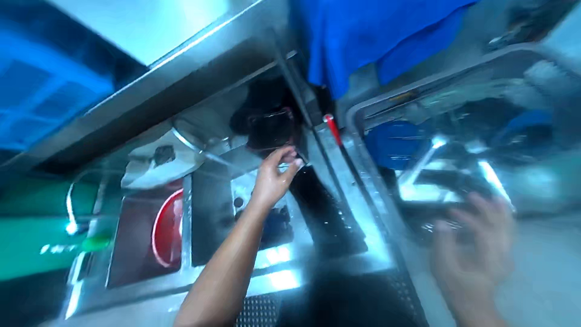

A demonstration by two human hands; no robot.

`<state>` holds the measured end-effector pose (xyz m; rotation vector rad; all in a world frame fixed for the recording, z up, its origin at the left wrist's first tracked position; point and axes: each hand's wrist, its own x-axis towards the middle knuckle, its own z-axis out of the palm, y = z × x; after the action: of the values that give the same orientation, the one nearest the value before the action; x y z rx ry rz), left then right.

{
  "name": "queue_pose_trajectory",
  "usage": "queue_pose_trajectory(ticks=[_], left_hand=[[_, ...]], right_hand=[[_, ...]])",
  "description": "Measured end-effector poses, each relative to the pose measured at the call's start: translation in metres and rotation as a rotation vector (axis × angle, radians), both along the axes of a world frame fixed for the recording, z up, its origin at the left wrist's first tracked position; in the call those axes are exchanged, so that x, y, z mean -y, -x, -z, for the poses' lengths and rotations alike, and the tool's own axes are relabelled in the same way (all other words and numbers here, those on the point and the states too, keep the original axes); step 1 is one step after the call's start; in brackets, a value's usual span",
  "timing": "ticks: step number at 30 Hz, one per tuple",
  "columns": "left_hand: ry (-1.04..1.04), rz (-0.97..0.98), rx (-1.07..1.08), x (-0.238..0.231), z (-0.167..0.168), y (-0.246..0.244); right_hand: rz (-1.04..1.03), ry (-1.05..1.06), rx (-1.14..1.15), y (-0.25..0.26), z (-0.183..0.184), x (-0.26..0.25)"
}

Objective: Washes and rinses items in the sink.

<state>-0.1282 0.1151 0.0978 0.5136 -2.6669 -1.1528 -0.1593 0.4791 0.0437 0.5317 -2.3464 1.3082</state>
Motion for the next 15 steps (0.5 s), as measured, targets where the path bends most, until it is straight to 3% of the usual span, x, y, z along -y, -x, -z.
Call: queue_pose_trajectory(ticks=[4,6,8,11,15], left_hand=[[-0.073,-0.35,0.435,0.103,0.109,-0.133],[-0.124,-0.39,0.685,0.143,0.169,-0.172],[-0.21,-0.368,0.886,0.166,0.223,-0.2],[-0.261,-0.338,1.132,0.186,0.278,-0.223],[-0.291,-0.342,1.187,0.208,0.343,-0.229]], right_hand=[[-0.509,0.063,0.145,-0.054,0.017,0.107],[-0.718,-0.06,0.323,-0.078,0.03,0.168],[-0.877,-0.323,0.56,-0.096,0.043,0.228],[-0.972,-0.728,0.706,-0.113,0.08,0.303],[-0.924,-0.947,0.619,-0.129,0.135,0.341]])
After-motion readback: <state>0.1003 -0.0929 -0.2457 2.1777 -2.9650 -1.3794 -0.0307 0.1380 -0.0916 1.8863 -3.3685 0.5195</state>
